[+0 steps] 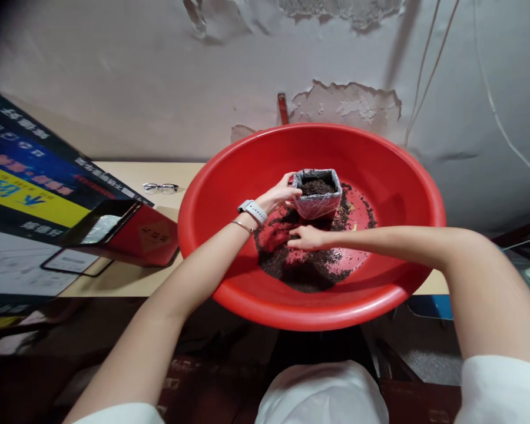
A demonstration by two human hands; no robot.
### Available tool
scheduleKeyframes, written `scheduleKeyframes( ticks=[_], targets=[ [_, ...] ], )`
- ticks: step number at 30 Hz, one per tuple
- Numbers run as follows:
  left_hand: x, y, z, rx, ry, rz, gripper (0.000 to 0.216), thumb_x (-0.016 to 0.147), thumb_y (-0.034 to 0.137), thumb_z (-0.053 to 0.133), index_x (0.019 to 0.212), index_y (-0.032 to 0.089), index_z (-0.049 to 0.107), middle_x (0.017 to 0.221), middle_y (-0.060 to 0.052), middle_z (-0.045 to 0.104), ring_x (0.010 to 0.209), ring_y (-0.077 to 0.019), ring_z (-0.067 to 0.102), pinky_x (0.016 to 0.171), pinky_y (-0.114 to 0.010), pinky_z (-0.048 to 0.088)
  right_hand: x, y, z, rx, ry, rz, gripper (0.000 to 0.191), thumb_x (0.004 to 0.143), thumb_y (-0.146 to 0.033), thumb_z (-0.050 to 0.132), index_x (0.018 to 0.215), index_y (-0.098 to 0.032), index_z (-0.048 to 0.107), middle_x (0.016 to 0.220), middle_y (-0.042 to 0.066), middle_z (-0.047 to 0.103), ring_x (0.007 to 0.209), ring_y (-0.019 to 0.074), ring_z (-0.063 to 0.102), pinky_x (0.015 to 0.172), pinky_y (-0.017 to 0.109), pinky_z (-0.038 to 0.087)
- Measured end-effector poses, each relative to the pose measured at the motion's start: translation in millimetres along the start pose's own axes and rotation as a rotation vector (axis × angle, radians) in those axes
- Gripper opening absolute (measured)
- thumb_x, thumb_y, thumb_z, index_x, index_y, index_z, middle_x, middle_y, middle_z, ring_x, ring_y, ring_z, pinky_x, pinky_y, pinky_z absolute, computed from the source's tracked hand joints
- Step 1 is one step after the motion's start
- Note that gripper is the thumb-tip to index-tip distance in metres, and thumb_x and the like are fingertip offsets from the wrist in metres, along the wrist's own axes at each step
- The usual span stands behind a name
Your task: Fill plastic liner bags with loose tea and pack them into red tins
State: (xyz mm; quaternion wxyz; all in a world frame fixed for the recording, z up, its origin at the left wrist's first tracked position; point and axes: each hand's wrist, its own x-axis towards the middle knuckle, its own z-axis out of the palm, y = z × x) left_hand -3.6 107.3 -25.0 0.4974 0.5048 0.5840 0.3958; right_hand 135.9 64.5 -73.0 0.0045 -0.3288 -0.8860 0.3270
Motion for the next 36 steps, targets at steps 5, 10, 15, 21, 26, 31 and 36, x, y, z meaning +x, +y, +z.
scheduleKeyframes(
  ticks=[5, 10, 15, 21, 26, 31, 36],
  targets=[
    [-5.2, 3.5, -0.4, -0.013, 0.033, 0.008, 0.071, 0.074, 0.002, 0.054, 0.141, 0.019, 0.037, 0.105, -0.007, 0.059, 0.062, -0.0087, 0.053, 0.054, -0.021, 0.044, 4.9, -8.0, -98.5, -0.252, 0.22, -0.039, 0.029, 0.091, -0.03, 0.053, 0.109, -0.015, 0.07, 0.105, 0.01, 0.072, 0.091, 0.0221, 0.064, 0.083, 0.031, 0.046],
    [0.4, 1.0, -0.8, -0.002, 0.01, -0.007, 0.07, 0.076, 0.003, 0.054, 0.141, 0.022, 0.035, 0.099, -0.005, 0.059, 0.056, -0.0072, 0.049, 0.049, -0.018, 0.039, 29.3, 2.2, -149.5, -0.414, 0.365, 0.096, 0.037, 0.095, -0.04, 0.051, 0.122, -0.019, 0.064, 0.111, 0.011, 0.071, 0.096, 0.025, 0.064, 0.084, 0.034, 0.046],
    [8.9, -4.9, -1.2, -0.008, 0.019, -0.002, 0.072, 0.075, 0.004, 0.054, 0.141, 0.024, 0.034, 0.102, -0.005, 0.06, 0.051, -0.0053, 0.047, 0.045, -0.017, 0.035, 37.0, 9.7, -162.7, -0.442, 0.305, 0.146, 0.044, 0.102, -0.041, 0.038, 0.109, -0.014, 0.072, 0.108, 0.011, 0.072, 0.1, 0.0236, 0.064, 0.086, 0.031, 0.043],
    [14.8, -11.1, -2.1, -0.035, 0.012, 0.017, 0.074, 0.072, 0.005, 0.055, 0.141, 0.024, 0.036, 0.103, -0.006, 0.061, 0.054, -0.0064, 0.049, 0.045, -0.018, 0.035, 21.4, 15.6, -170.0, -0.451, 0.352, 0.107, 0.022, 0.083, -0.019, 0.066, 0.104, -0.016, 0.074, 0.099, 0.007, 0.074, 0.092, 0.0214, 0.063, 0.086, 0.031, 0.046],
    [14.5, -10.2, -0.7, -0.038, 0.018, 0.022, 0.074, 0.072, 0.004, 0.055, 0.142, 0.023, 0.035, 0.109, -0.007, 0.061, 0.056, -0.0064, 0.05, 0.044, -0.017, 0.035, 21.3, 20.3, -169.3, -0.415, 0.352, 0.151, 0.021, 0.087, -0.017, 0.061, 0.101, -0.015, 0.077, 0.096, 0.009, 0.074, 0.094, 0.0226, 0.064, 0.09, 0.033, 0.046],
    [12.6, -8.6, -1.0, -0.026, 0.013, 0.008, 0.078, 0.074, 0.004, 0.054, 0.146, 0.024, 0.031, 0.106, -0.007, 0.062, 0.052, -0.0061, 0.047, 0.041, -0.017, 0.03, 23.6, 16.7, -154.1, -0.52, 0.353, 0.158, 0.034, 0.099, -0.032, 0.047, 0.101, -0.016, 0.077, 0.102, 0.011, 0.074, 0.1, 0.0251, 0.065, 0.091, 0.034, 0.044],
    [12.1, -9.3, -1.3, -0.005, 0.016, 0.027, 0.074, 0.076, 0.008, 0.055, 0.145, 0.024, 0.035, 0.111, -0.008, 0.063, 0.062, -0.0091, 0.055, 0.047, -0.017, 0.039, 15.5, 24.7, -130.1, -0.559, 0.147, 0.041, 0.032, 0.099, -0.035, 0.045, 0.111, -0.023, 0.073, 0.119, 0.005, 0.071, 0.114, 0.0222, 0.061, 0.096, 0.031, 0.042]
  ],
)
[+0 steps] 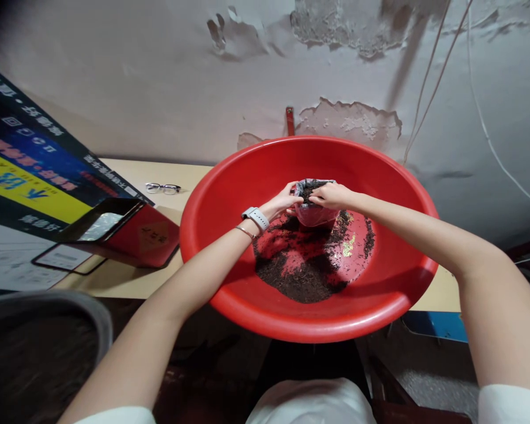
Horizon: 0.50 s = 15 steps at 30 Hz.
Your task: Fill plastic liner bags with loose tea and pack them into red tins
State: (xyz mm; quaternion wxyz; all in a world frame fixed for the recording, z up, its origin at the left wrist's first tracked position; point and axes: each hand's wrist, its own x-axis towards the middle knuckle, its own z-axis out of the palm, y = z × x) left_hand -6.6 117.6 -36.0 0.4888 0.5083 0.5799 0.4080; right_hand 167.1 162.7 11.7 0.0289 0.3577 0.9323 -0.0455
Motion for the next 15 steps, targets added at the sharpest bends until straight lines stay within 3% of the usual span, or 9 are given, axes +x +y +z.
scheduleKeyframes(
  ticks=[3, 5, 8, 10, 13, 15],
  targets=[
    [0.8, -1.0, 0.4, 0.032, 0.021, -0.002, 0.075, 0.076, 0.009, 0.057, 0.145, 0.026, 0.035, 0.113, -0.008, 0.064, 0.07, -0.0117, 0.059, 0.051, -0.018, 0.043, -6.4, 4.8, 4.2, -0.039, -0.032, -0.073, 0.035, 0.101, -0.031, 0.041, 0.112, -0.021, 0.071, 0.125, 0.007, 0.068, 0.122, 0.0221, 0.056, 0.102, 0.033, 0.04],
    [1.2, -1.5, 0.8, 0.037, 0.029, -0.001, 0.075, 0.076, 0.009, 0.057, 0.146, 0.026, 0.035, 0.113, -0.008, 0.064, 0.07, -0.0119, 0.059, 0.051, -0.018, 0.043, -9.2, 8.9, 0.0, -0.088, 0.023, -0.059, 0.038, 0.101, -0.031, 0.037, 0.106, -0.017, 0.072, 0.12, 0.011, 0.069, 0.118, 0.0241, 0.058, 0.101, 0.035, 0.04],
    [0.5, -1.3, 1.2, 0.018, 0.028, 0.0, 0.076, 0.076, 0.009, 0.056, 0.147, 0.025, 0.035, 0.115, -0.009, 0.064, 0.068, -0.0116, 0.058, 0.049, -0.018, 0.039, -11.2, 17.2, -10.4, -0.089, 0.208, 0.103, 0.036, 0.099, -0.028, 0.039, 0.111, -0.014, 0.07, 0.119, 0.014, 0.069, 0.114, 0.027, 0.06, 0.098, 0.037, 0.042],
    [-1.2, 0.0, 0.6, 0.013, 0.024, 0.001, 0.075, 0.077, 0.009, 0.056, 0.147, 0.024, 0.035, 0.116, -0.011, 0.064, 0.065, -0.0114, 0.057, 0.046, -0.019, 0.036, -11.3, 25.3, -14.6, -0.038, 0.263, 0.254, 0.034, 0.096, -0.027, 0.046, 0.12, -0.014, 0.067, 0.124, 0.015, 0.066, 0.117, 0.0289, 0.059, 0.098, 0.038, 0.044],
    [-3.8, 3.4, -1.6, 0.061, 0.023, 0.012, 0.076, 0.078, 0.011, 0.056, 0.15, 0.021, 0.032, 0.125, -0.014, 0.062, 0.073, -0.0142, 0.061, 0.05, -0.021, 0.039, -10.2, 38.0, -11.5, 0.076, 0.163, 0.437, 0.041, 0.097, -0.033, 0.047, 0.128, -0.012, 0.062, 0.127, 0.018, 0.065, 0.12, 0.0307, 0.059, 0.097, 0.038, 0.045],
    [-4.0, 5.8, -3.6, 0.134, 0.055, 0.038, 0.081, 0.077, 0.013, 0.059, 0.152, 0.02, 0.029, 0.137, -0.016, 0.055, 0.094, -0.0194, 0.064, 0.065, -0.024, 0.049, -9.3, 43.1, -4.1, 0.147, 0.091, 0.496, 0.047, 0.1, -0.037, 0.042, 0.136, -0.01, 0.057, 0.132, 0.018, 0.063, 0.124, 0.0299, 0.058, 0.099, 0.035, 0.045]
  ],
)
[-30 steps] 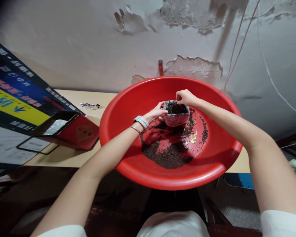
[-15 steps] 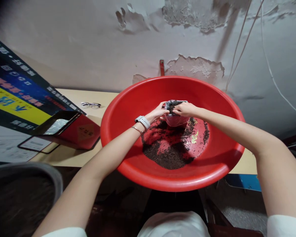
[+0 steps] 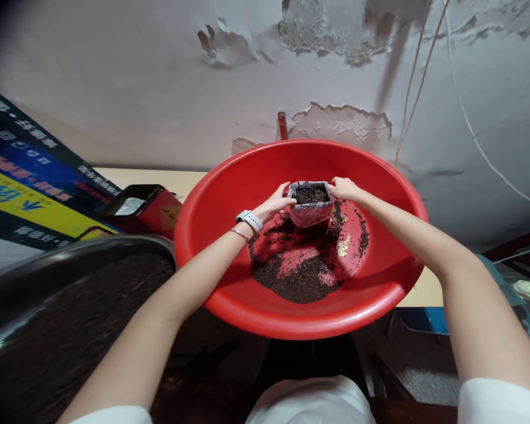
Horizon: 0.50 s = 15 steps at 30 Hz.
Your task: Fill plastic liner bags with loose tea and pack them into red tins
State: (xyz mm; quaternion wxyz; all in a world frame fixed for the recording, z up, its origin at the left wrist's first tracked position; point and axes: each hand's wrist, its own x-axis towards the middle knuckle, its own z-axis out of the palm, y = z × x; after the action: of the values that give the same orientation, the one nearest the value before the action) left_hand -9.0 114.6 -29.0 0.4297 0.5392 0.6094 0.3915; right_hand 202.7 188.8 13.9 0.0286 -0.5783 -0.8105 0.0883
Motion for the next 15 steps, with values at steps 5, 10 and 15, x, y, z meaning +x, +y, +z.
scheduleKeyframes(
  ticks=[5, 10, 15],
  targets=[
    [7.5, 3.7, -2.9, 0.25, 0.08, 0.08, 0.09, 0.07, 0.013, 0.063, 0.153, 0.014, 0.03, 0.157, -0.019, 0.031, 0.145, -0.0293, 0.033, 0.117, -0.038, 0.031, -1.5, -0.5, 19.6, 0.076, -0.053, -0.03, 0.049, 0.1, -0.029, 0.039, 0.146, -0.014, 0.046, 0.144, 0.013, 0.055, 0.128, 0.0277, 0.056, 0.103, 0.033, 0.043],
    [16.2, 11.8, -0.7, 0.458, 0.083, 0.082, 0.084, 0.064, 0.013, 0.065, 0.145, 0.023, 0.048, 0.163, -0.011, 0.021, 0.151, -0.0379, 0.016, 0.123, -0.047, 0.019, -6.4, -1.5, 26.7, 0.086, -0.081, -0.05, 0.046, 0.1, -0.033, 0.038, 0.138, -0.013, 0.055, 0.137, 0.014, 0.061, 0.126, 0.028, 0.058, 0.1, 0.032, 0.044],
    [19.0, 24.4, 3.9, 0.508, 0.122, 0.209, 0.039, 0.077, 0.016, 0.055, 0.11, 0.028, 0.072, 0.158, -0.004, 0.034, 0.15, -0.0308, 0.02, 0.121, -0.051, 0.022, -10.0, 9.4, 26.2, 0.08, -0.043, -0.013, 0.047, 0.102, -0.044, 0.035, 0.115, -0.014, 0.068, 0.123, 0.015, 0.069, 0.116, 0.0278, 0.063, 0.09, 0.029, 0.048]
  ],
)
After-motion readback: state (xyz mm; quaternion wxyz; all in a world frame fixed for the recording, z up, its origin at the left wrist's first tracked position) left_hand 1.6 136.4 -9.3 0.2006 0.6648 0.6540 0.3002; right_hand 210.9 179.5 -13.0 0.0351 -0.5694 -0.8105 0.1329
